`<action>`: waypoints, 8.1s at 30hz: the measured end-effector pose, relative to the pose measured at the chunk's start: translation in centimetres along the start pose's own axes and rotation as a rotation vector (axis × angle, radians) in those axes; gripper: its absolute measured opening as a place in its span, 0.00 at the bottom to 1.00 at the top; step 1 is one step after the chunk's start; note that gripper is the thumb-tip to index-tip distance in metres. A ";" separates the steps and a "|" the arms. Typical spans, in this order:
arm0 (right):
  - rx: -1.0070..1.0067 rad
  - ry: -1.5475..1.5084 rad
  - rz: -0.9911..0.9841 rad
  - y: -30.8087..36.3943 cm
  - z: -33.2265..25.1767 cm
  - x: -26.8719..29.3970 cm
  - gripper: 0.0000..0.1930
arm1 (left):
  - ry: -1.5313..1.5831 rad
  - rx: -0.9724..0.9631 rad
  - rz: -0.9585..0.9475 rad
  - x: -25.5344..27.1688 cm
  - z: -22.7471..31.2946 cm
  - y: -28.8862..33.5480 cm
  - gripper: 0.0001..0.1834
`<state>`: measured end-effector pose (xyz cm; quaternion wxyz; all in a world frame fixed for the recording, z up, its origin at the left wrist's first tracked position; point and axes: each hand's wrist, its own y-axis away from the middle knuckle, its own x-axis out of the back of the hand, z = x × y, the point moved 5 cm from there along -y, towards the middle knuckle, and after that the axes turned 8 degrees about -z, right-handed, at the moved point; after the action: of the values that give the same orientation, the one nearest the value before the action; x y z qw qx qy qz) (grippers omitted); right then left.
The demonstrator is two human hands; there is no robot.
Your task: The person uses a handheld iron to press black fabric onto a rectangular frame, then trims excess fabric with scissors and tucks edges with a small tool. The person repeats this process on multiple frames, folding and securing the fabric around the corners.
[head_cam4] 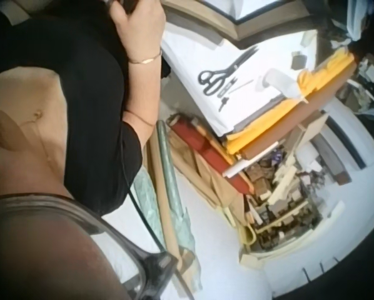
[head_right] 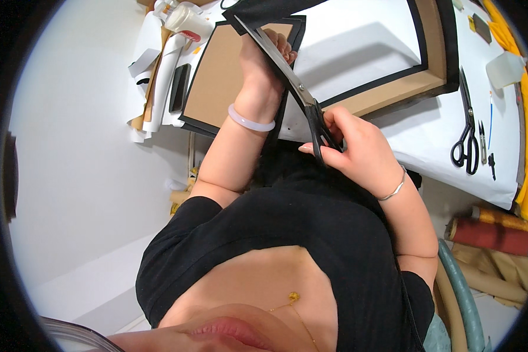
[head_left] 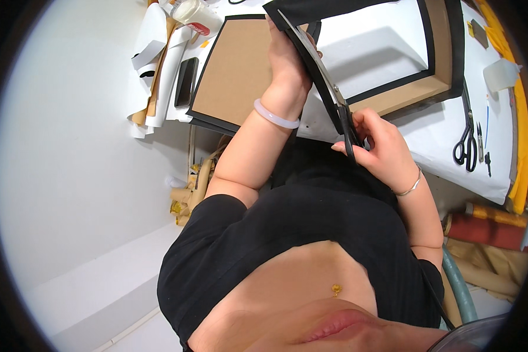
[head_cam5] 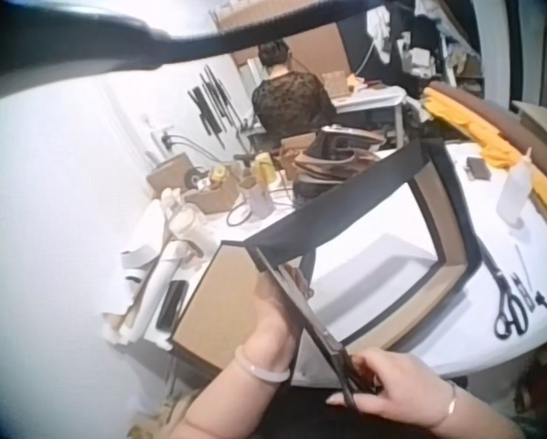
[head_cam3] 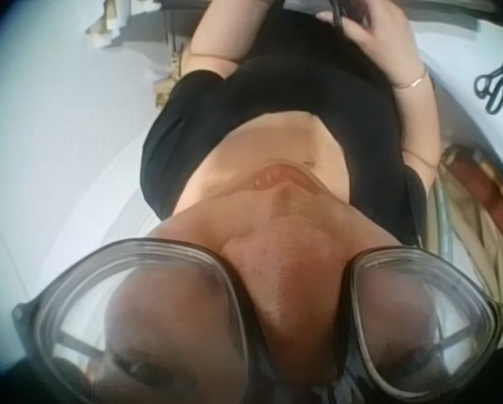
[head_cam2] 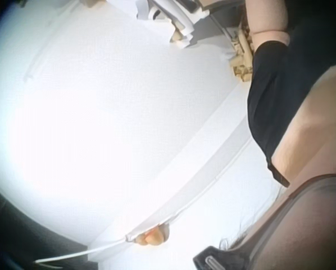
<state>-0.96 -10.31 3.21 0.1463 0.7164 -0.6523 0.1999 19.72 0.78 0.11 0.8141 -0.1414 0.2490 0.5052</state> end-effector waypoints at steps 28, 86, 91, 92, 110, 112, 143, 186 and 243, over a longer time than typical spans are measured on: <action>-0.009 -0.092 0.021 -0.1 1.1 -1.1 0.24 | -0.041 -0.084 -0.041 -0.5 0.4 0.6 0.25; 0.019 -0.050 -0.024 -0.6 -0.1 1.3 0.28 | 0.014 -0.032 0.103 -1.7 0.9 1.3 0.17; 0.108 0.020 0.007 -0.2 0.7 1.2 0.28 | 0.016 -0.029 0.093 -1.1 0.5 0.8 0.18; 0.125 0.031 0.011 -0.2 0.7 1.2 0.28 | 0.038 -0.035 0.117 -1.2 0.4 0.8 0.18; 0.045 -0.511 -0.144 0.2 3.4 -0.7 0.25 | -0.052 -0.066 -0.017 -0.8 0.5 0.9 0.21; 0.042 -0.538 -0.150 0.3 3.6 -1.0 0.24 | -0.054 -0.082 -0.033 -0.7 0.4 1.0 0.21; 0.023 -0.469 -0.068 0.7 3.9 -1.3 0.23 | -0.094 -0.083 -0.035 -1.1 0.6 1.5 0.18; -0.058 -0.827 -0.017 4.2 13.1 21.3 0.18 | -0.144 0.000 -0.375 0.7 0.8 -4.5 0.29; -0.024 -0.832 0.073 5.2 14.7 20.2 0.21 | -0.139 0.024 -0.485 0.4 0.7 -5.0 0.26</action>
<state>-3.32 -35.45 -0.29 -0.1288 0.7106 -0.6831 -0.1090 24.50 -0.88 0.36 0.9284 -0.1522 0.1573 0.3003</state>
